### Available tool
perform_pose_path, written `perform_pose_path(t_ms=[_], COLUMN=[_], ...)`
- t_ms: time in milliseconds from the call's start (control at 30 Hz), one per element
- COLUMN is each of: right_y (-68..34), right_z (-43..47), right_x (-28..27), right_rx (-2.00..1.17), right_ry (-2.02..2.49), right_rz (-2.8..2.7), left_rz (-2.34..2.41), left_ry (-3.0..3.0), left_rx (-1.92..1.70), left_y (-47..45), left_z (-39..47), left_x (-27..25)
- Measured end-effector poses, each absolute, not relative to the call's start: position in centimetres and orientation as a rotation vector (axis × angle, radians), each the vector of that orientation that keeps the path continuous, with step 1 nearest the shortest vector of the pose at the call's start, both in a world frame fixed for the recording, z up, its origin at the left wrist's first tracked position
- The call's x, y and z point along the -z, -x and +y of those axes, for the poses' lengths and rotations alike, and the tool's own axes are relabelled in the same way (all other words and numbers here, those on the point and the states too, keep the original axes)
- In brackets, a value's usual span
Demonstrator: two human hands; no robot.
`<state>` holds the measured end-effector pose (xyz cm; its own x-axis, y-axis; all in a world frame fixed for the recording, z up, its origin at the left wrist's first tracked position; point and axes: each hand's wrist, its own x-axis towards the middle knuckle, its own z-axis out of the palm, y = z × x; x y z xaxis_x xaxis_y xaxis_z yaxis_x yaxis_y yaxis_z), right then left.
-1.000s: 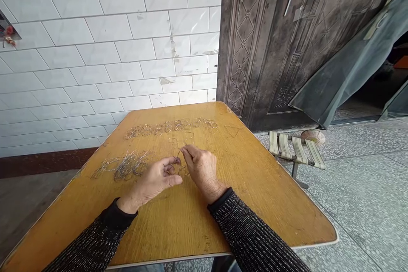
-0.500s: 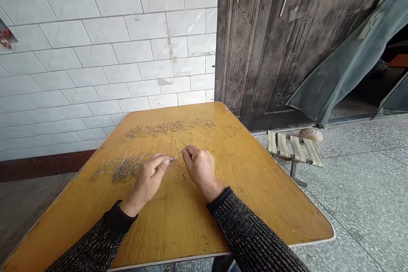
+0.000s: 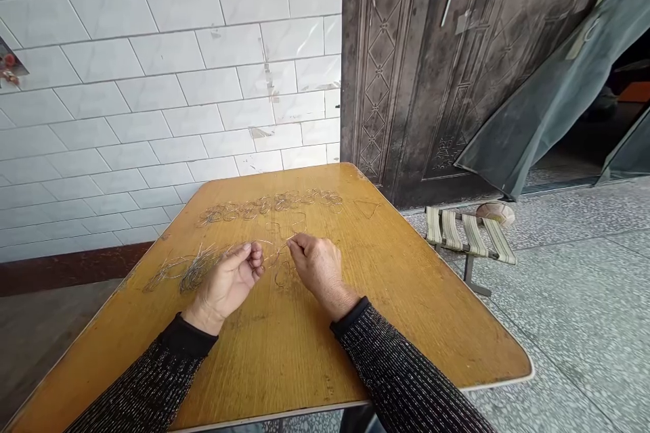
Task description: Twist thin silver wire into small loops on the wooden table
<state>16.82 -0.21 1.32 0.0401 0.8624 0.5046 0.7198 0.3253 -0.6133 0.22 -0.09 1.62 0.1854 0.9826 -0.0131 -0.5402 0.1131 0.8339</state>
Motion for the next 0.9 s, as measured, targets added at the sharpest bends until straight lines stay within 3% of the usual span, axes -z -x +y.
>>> perform_pose_path(t_ms=[900], right_y=[-16.5], right_z=[-0.4], right_x=[-1.5], right_rx=[-0.327], right_ry=[1.287], right_rz=[-1.631], left_rz=[1.05], left_ry=[-1.887], left_rx=[-1.082], left_y=[-0.6], left_z=[-0.7], left_x=[-1.4])
